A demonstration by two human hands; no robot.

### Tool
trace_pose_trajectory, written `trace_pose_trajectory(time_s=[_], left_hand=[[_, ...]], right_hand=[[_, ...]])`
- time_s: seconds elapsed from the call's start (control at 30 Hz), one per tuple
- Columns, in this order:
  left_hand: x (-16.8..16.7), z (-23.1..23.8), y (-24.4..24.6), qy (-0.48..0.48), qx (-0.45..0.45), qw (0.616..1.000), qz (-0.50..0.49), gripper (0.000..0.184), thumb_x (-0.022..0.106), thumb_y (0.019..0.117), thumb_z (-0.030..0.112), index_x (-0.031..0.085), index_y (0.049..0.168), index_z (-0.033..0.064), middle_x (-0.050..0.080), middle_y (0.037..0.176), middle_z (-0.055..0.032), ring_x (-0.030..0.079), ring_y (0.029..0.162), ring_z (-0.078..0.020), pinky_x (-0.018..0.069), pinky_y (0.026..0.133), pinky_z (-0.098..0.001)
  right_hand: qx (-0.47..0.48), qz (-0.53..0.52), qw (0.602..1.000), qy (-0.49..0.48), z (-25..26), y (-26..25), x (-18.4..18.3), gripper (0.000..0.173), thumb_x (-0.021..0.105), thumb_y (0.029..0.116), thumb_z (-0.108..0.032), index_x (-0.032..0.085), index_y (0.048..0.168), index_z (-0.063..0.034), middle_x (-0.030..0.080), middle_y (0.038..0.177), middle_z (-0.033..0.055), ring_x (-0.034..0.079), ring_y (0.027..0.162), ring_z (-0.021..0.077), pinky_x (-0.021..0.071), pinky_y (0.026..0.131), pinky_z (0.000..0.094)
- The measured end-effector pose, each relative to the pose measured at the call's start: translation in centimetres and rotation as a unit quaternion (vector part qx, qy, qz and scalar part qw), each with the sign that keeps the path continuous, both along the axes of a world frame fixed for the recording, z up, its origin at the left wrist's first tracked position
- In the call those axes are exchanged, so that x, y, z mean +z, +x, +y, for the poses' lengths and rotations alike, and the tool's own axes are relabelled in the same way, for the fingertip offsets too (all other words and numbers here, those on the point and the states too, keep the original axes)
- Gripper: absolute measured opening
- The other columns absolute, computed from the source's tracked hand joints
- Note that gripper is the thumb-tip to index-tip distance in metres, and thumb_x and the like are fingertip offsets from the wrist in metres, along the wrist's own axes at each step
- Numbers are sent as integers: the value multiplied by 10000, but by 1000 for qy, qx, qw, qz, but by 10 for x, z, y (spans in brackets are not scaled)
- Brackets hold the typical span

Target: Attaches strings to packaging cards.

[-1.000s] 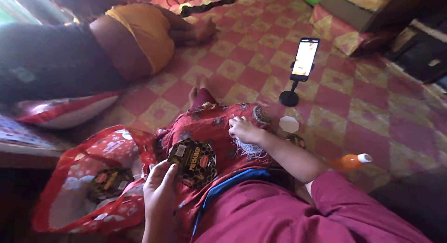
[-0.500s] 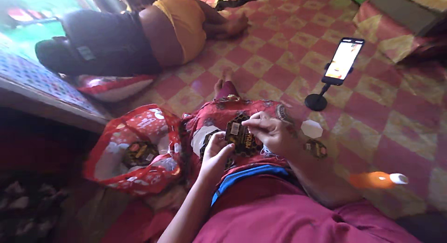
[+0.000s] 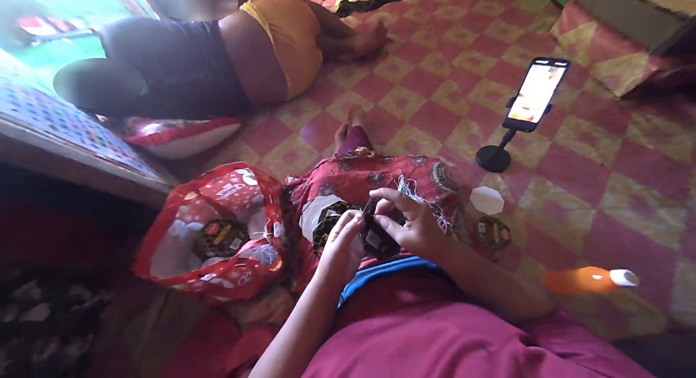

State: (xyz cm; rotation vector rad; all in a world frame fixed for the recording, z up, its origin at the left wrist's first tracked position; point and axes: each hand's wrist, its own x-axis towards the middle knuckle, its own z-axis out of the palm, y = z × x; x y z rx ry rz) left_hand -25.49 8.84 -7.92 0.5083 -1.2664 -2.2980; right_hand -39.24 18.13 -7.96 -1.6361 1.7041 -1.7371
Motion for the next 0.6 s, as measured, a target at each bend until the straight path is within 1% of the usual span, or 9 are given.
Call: trace_pose_trajectory(time_s=[0.07, 0.13, 0.23, 0.3, 0.4, 0.5, 0.57, 0.6], left_hand=[[-3, -2, 1, -10, -8, 1000, 23, 211, 373, 1017, 121, 577, 1030, 173, 724, 970, 29, 708, 897, -83, 607, 802, -299], [-7, -5, 2, -19, -26, 998, 45, 206, 421, 1008, 143, 605, 1095, 182, 731, 1009, 24, 710, 921, -90, 607, 817, -304], [-7, -6, 3, -4, -23, 999, 44, 236, 482, 987, 141, 624, 1175, 122, 734, 1045, -15, 714, 957, -125, 606, 855, -339], [-5, -3, 2, 2, -13, 999, 39, 259, 478, 988, 122, 609, 1208, 82, 728, 1068, -40, 714, 975, -143, 606, 868, -354], [-6, -3, 2, -39, -8, 998, 51, 249, 505, 994, 98, 642, 1201, 84, 739, 1072, -26, 715, 968, -123, 601, 867, -333], [-8, -4, 2, -103, -10, 993, 55, 236, 571, 986, 95, 673, 1198, 93, 747, 1079, 7, 708, 974, -92, 587, 875, -298], [-9, -3, 3, -157, 5, 987, 35, 244, 574, 976, 80, 663, 1203, 66, 747, 1077, 26, 706, 960, -75, 588, 858, -284], [-10, -3, 3, -185, 16, 982, 26, 254, 577, 966, 58, 659, 1206, 31, 743, 1077, 23, 706, 954, -77, 591, 857, -287]], right_hand=[[-10, -16, 1000, -12, 0, 1, 1, 372, 630, 890, 37, 624, 1259, 81, 710, 881, 76, 672, 787, 45, 576, 768, 217], [-14, -12, 1000, -16, 1, 2, 3, 368, 630, 893, 37, 621, 1258, 81, 712, 888, 80, 673, 782, 43, 576, 756, 209], [-20, 12, 999, -27, 1, 2, 3, 343, 640, 897, 22, 634, 1234, 83, 718, 881, 82, 679, 782, 43, 582, 767, 210], [-24, 20, 999, -30, 1, 2, 4, 336, 649, 892, 20, 647, 1223, 77, 722, 876, 79, 687, 795, 51, 588, 780, 223], [-29, 24, 999, -22, 3, 3, 6, 337, 646, 888, 25, 651, 1222, 69, 717, 868, 74, 682, 793, 55, 586, 780, 234], [-33, 28, 999, -12, 4, 3, 8, 329, 649, 892, 26, 652, 1218, 72, 723, 872, 90, 695, 788, 76, 594, 782, 249], [-38, 32, 999, -13, 3, 3, 7, 312, 657, 892, 25, 659, 1200, 75, 729, 866, 103, 707, 788, 97, 600, 782, 264], [-42, 33, 999, -9, 3, 4, 6, 310, 659, 894, 19, 661, 1198, 76, 734, 867, 109, 713, 791, 104, 600, 782, 263]])
